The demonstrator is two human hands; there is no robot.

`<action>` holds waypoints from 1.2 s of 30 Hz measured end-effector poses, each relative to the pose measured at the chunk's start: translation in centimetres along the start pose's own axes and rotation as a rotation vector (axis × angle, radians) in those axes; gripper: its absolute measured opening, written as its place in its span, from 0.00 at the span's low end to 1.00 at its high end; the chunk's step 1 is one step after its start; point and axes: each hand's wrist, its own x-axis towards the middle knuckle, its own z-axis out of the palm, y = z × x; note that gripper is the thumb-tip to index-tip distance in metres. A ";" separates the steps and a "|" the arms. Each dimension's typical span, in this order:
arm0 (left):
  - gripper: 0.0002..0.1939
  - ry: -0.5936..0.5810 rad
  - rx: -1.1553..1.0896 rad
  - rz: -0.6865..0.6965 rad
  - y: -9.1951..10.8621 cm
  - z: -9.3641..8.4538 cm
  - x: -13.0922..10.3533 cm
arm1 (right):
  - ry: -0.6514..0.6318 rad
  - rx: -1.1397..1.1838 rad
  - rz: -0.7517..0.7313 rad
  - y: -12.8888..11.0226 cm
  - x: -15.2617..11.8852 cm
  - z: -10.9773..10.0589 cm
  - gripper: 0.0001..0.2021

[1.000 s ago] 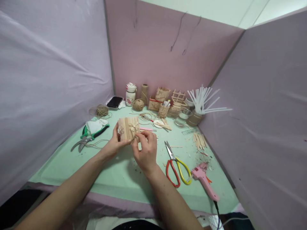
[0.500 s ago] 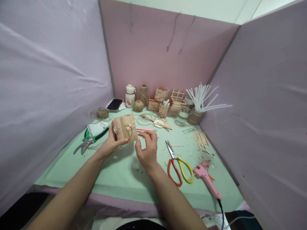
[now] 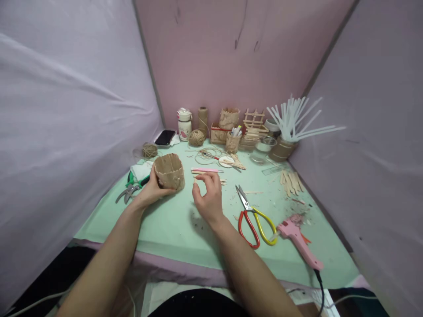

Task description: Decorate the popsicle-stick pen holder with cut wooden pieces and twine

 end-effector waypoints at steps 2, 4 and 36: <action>0.68 0.098 0.131 -0.011 -0.1 -0.3 -1.2 | -0.003 0.014 -0.015 -0.4 -0.3 0.1 0.06; 0.62 0.284 0.312 0.027 0.0 -0.1 -3.2 | -0.036 0.040 -0.050 -1.3 -1.0 0.3 0.07; 0.28 0.062 1.108 0.283 -0.3 8.1 -11.1 | -0.487 -0.375 -0.236 -3.6 -6.0 1.8 0.07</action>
